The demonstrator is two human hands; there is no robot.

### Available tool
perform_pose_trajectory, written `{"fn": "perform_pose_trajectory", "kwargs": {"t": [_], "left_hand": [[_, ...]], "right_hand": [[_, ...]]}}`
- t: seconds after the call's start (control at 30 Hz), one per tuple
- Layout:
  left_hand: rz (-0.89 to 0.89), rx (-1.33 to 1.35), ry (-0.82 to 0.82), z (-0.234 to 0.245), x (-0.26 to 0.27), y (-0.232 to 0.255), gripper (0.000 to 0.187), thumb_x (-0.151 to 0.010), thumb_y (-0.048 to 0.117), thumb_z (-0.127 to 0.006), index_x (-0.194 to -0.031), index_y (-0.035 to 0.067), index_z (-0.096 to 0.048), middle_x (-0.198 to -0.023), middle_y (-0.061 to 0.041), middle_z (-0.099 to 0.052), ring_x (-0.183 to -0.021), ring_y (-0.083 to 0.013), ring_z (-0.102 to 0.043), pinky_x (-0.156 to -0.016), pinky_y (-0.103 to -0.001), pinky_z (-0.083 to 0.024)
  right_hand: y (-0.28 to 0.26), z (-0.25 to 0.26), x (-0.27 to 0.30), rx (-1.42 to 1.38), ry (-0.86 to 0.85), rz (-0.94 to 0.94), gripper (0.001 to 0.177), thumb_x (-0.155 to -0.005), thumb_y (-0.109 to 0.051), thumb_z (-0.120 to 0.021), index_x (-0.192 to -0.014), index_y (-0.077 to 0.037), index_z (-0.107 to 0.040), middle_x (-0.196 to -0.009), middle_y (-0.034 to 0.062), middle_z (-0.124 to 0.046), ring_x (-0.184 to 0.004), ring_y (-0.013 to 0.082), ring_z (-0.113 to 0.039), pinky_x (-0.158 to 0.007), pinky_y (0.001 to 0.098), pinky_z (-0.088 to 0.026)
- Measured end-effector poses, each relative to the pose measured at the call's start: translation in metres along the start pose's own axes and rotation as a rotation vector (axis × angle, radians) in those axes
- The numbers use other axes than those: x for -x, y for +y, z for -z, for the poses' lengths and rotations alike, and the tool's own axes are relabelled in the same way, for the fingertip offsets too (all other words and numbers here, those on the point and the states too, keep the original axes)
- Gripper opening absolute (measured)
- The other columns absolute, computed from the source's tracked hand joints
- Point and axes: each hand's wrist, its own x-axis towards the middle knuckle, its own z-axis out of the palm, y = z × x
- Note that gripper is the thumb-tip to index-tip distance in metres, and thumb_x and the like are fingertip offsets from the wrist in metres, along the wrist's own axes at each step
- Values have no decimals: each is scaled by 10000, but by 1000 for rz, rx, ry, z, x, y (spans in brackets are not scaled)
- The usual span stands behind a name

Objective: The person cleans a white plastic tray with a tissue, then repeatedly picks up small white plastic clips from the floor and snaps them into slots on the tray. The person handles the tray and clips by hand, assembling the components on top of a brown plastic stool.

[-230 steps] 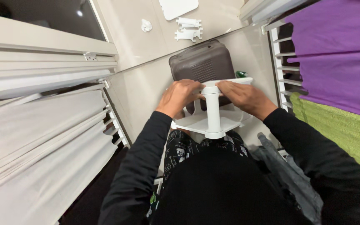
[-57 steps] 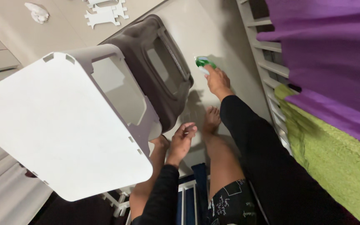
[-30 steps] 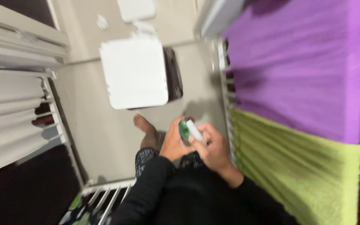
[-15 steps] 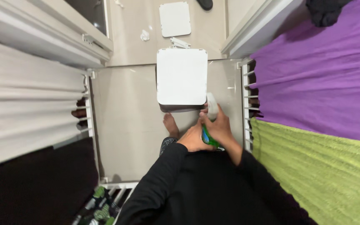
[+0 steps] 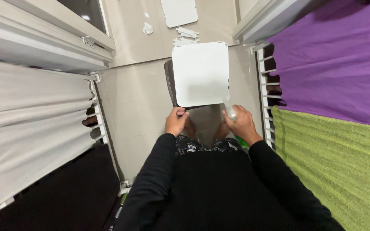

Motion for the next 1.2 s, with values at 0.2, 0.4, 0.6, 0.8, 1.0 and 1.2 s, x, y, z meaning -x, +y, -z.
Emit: {"fn": "perform_pose_trajectory", "kwargs": {"t": [0.2,0.4,0.6,0.8,1.0,1.2], "left_hand": [[19,-15,-79,1,-16,-8,388,-878,314,-754,-1169,69,-678,-1097,-98,-767,-904,-214,-736,-855,-340,-573],[-125,-110,-86,-6,-27,-6,526,-881,315,-765,-1315,70,-596,-1258,-159,-686,-1050,-287,-694,-932,-404,-544],[-184,-173,21,-5,-27,-14,515,-866,276,-773,-1302,62,-601,-1282,-207,-625,-1098,-350,-645,-944,-448,-516],[9,-53,-18,-8,-24,-26,463,-874,294,-758,-1264,85,-622,-1228,-128,-690,-996,-258,-720,-903,-378,-562],[109,110,-5,1,17,-20,401,-888,306,-748,-1213,87,-666,-1185,-93,-728,-980,-179,-701,-836,-348,-576],[186,123,-60,21,57,-8,395,-899,214,-767,-1257,93,-653,-1191,-79,-743,-990,-188,-701,-891,-333,-566]], "right_hand": [[-11,-2,-1,-44,116,-28,243,-954,-232,-721,-925,0,-654,-862,178,-685,-712,340,-688,-655,453,-547],[-25,-4,-8,-58,97,-51,226,-953,-233,-707,-969,-11,-670,-880,159,-700,-732,317,-703,-638,434,-561],[-37,-14,-7,-105,41,118,180,-1012,-227,-672,-1003,-47,-674,-913,125,-714,-754,258,-736,-673,375,-610],[-39,-25,-13,-133,151,113,235,-974,-213,-704,-1049,2,-649,-937,162,-699,-755,296,-720,-634,403,-584],[-12,-22,-4,18,-38,177,244,-979,-269,-704,-973,-32,-648,-907,155,-682,-763,342,-697,-687,447,-567],[-12,-40,8,-48,-150,286,327,-992,-328,-666,-1139,-37,-645,-1049,151,-684,-783,335,-715,-659,422,-581]]}}
